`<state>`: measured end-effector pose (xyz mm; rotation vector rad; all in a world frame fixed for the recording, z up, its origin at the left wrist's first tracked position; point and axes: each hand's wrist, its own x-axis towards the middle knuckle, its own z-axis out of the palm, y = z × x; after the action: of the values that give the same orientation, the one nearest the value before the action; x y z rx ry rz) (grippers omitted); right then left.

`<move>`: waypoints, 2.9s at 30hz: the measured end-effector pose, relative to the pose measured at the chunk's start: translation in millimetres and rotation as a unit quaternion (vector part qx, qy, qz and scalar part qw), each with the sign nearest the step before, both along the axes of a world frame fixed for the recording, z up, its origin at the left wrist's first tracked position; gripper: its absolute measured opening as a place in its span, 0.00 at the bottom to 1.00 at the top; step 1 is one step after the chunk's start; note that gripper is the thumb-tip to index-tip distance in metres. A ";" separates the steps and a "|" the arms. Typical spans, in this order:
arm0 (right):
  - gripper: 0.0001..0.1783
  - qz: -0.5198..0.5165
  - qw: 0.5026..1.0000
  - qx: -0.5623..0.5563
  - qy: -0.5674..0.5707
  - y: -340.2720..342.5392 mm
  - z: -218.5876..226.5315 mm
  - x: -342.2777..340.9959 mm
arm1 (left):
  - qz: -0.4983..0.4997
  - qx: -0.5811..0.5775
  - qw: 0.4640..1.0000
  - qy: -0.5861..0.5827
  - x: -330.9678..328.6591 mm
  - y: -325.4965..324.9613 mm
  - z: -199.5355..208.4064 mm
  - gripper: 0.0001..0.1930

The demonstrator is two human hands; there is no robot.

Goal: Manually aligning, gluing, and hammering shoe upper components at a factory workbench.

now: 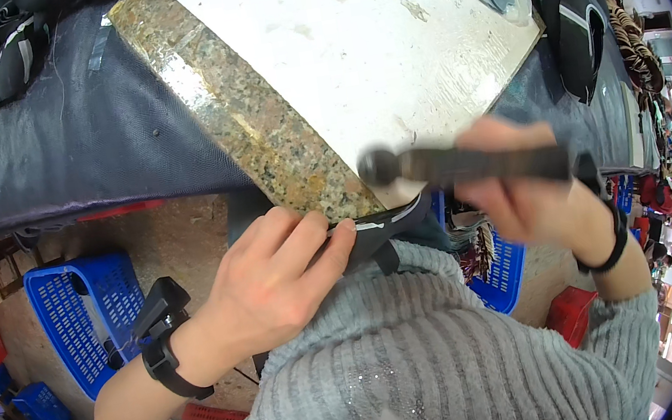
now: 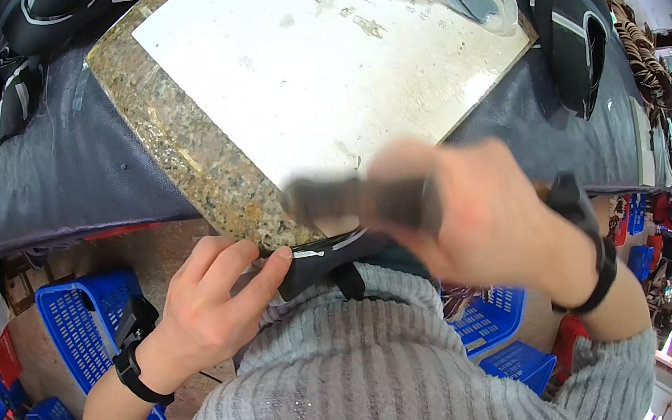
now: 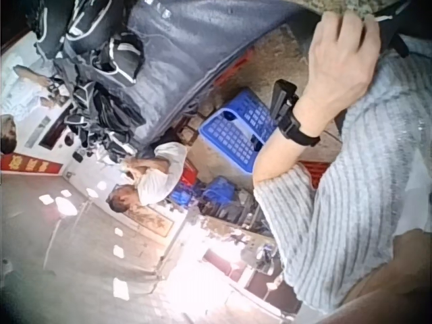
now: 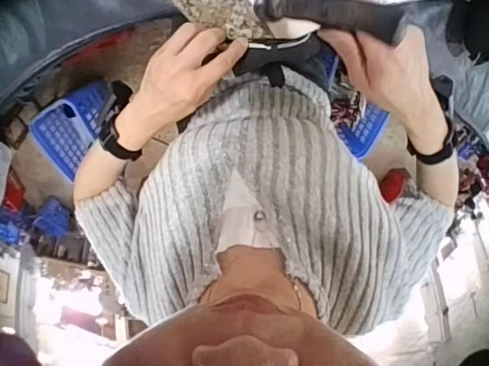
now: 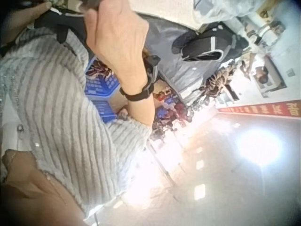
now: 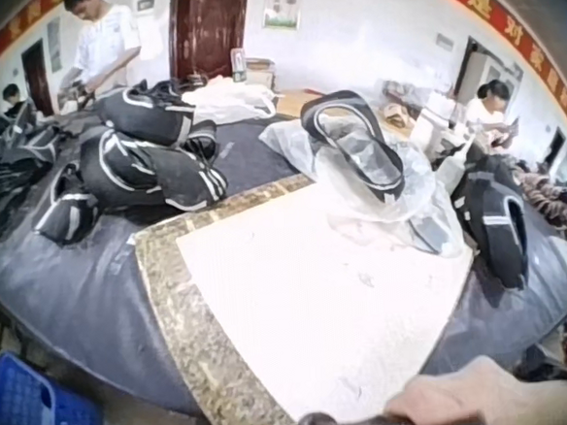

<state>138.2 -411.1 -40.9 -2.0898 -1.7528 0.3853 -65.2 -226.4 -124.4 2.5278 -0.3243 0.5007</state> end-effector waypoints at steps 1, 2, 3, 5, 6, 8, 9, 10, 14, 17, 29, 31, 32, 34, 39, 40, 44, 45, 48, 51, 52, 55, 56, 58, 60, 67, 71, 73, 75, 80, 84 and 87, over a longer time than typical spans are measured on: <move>0.08 -0.026 0.998 -0.040 0.034 -7.3 4.6 -10.7 | 0.001 -0.006 1.000 -0.001 0.1 0.1 -0.3 0.20; 0.09 -0.038 0.997 -0.064 0.030 -12.0 6.3 -16.5 | 0.000 -0.006 1.000 -0.002 0.0 0.0 -0.5 0.20; 0.10 -0.043 0.997 -0.054 0.031 -15.5 7.7 -20.8 | -0.001 -0.008 1.000 -0.003 0.0 0.1 -0.7 0.20; 0.13 -0.014 0.992 -0.122 -0.039 -17.7 3.6 -29.8 | -0.005 -0.011 1.000 0.000 -0.6 0.1 -0.1 0.20; 0.17 0.006 0.989 -0.145 -0.025 -18.3 3.9 -31.0 | -0.007 -0.010 1.000 0.002 -0.9 0.7 0.2 0.20; 0.17 -0.018 0.995 -0.094 -0.008 -17.5 2.9 -32.0 | -0.009 -0.007 1.000 0.009 -1.6 1.1 0.7 0.20; 0.17 -0.025 0.997 -0.073 0.001 -17.2 3.1 -32.6 | -0.010 -0.004 1.000 0.014 -2.0 0.8 1.0 0.20; 0.16 -0.013 0.995 -0.096 -0.005 -16.2 1.8 -33.1 | -0.008 -0.003 1.000 0.016 -2.0 0.8 0.9 0.20; 0.18 -0.006 0.989 -0.144 -0.037 -16.5 -2.5 -36.3 | 0.002 -0.012 1.000 0.001 -0.2 -1.4 -0.6 0.20; 0.17 -0.011 0.989 -0.141 -0.046 -19.7 -7.0 -37.4 | 0.035 -0.067 0.997 -0.005 0.7 -2.9 -2.4 0.19; 0.17 -0.009 0.992 -0.122 -0.045 -14.7 -1.4 -31.4 | 0.025 -0.007 0.996 -0.082 -1.8 -2.9 -13.1 0.13; 0.17 -0.011 0.995 -0.098 -0.004 -13.3 2.2 -31.5 | 0.028 -0.016 0.996 -0.080 -1.9 -3.2 -12.9 0.13; 0.17 -0.014 0.995 -0.095 0.020 -12.6 2.6 -32.6 | 0.027 -0.013 0.996 -0.079 -2.1 -3.3 -12.5 0.13; 0.16 -0.011 0.992 -0.122 -0.008 -11.8 0.4 -35.1 | 0.026 -0.015 0.997 -0.075 -2.1 -3.0 -11.8 0.13; 0.15 -0.010 0.993 -0.114 -0.004 -14.2 -5.5 -40.3 | 0.026 -0.018 0.998 -0.062 -4.2 -3.1 -11.3 0.13; 0.15 0.000 0.985 -0.171 -0.033 -14.3 -6.5 -40.9 | 0.024 -0.024 0.998 -0.057 -3.9 -3.1 -11.5 0.14; 0.14 -0.017 0.996 -0.084 -0.021 -14.6 -8.2 -42.7 | 0.039 -0.035 0.997 -0.061 -2.7 -4.6 -11.4 0.14; 0.14 -0.009 0.996 -0.093 -0.015 -14.2 -9.0 -43.4 | 0.047 -0.043 0.996 -0.058 -2.6 -4.9 -10.7 0.14; 0.17 -0.002 0.991 -0.131 -0.025 -13.6 -11.4 -44.8 | 0.105 -0.190 0.975 0.043 -6.6 -4.6 -4.8 0.13; 0.18 0.004 0.991 -0.134 -0.016 -14.3 -12.2 -44.2 | 0.128 -0.333 0.925 0.134 -11.7 -0.8 -0.7 0.12; 0.18 0.010 0.992 -0.125 -0.017 -14.5 -12.0 -43.9 | 0.125 -0.344 0.918 0.150 -12.9 1.3 -0.5 0.12; 0.19 0.015 0.992 -0.126 -0.029 -14.5 -10.7 -42.6 | 0.091 -0.291 0.944 0.124 -12.0 4.6 -3.0 0.11; 0.19 0.016 0.991 -0.127 -0.031 -14.1 -10.7 -42.3 | 0.070 -0.221 0.970 0.076 -10.2 3.7 -4.5 0.10; 0.19 0.018 0.991 -0.128 -0.032 -13.2 -10.5 -41.8 | 0.051 -0.152 0.987 -0.018 -6.8 0.9 -5.9 0.09; 0.19 0.017 0.990 -0.137 -0.032 -12.7 -10.7 -41.4 | 0.079 -0.192 0.978 0.004 -5.6 -1.0 -3.9 0.09; 0.19 0.019 0.992 -0.124 -0.029 -17.1 -15.0 -40.0 | 0.112 -0.359 0.905 0.200 -9.0 1.9 6.6 0.08; 0.18 0.026 0.993 -0.115 -0.025 -16.7 -15.1 -38.5 | 0.060 -0.112 0.992 0.019 -8.2 -1.3 -3.5 0.13; 0.17 0.021 0.993 -0.111 -0.021 -14.2 -12.2 -37.4 | 0.045 -0.049 0.997 -0.049 -9.0 -3.9 -9.0 0.17; 0.16 0.004 0.994 -0.111 -0.016 -10.5 -8.4 -36.7 | 0.044 -0.053 0.996 -0.058 -10.1 -4.6 -12.9 0.19; 0.14 0.003 0.995 -0.099 0.020 -3.7 -5.7 -39.4 | 0.046 -0.054 0.995 -0.067 -11.6 -4.7 -16.4 0.20; 0.13 0.006 0.996 -0.090 0.015 -5.5 -8.7 -39.4 | 0.041 -0.052 0.995 -0.078 -11.8 -4.1 -18.5 0.20; 0.15 0.013 0.987 -0.159 -0.007 -4.3 -10.3 -40.9 | 0.041 -0.056 0.995 -0.071 -12.4 -2.7 -16.8 0.20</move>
<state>97.3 -415.4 -51.2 -2.2882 -1.8261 0.7003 -77.6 -229.1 -141.1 2.4093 -0.2395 0.7135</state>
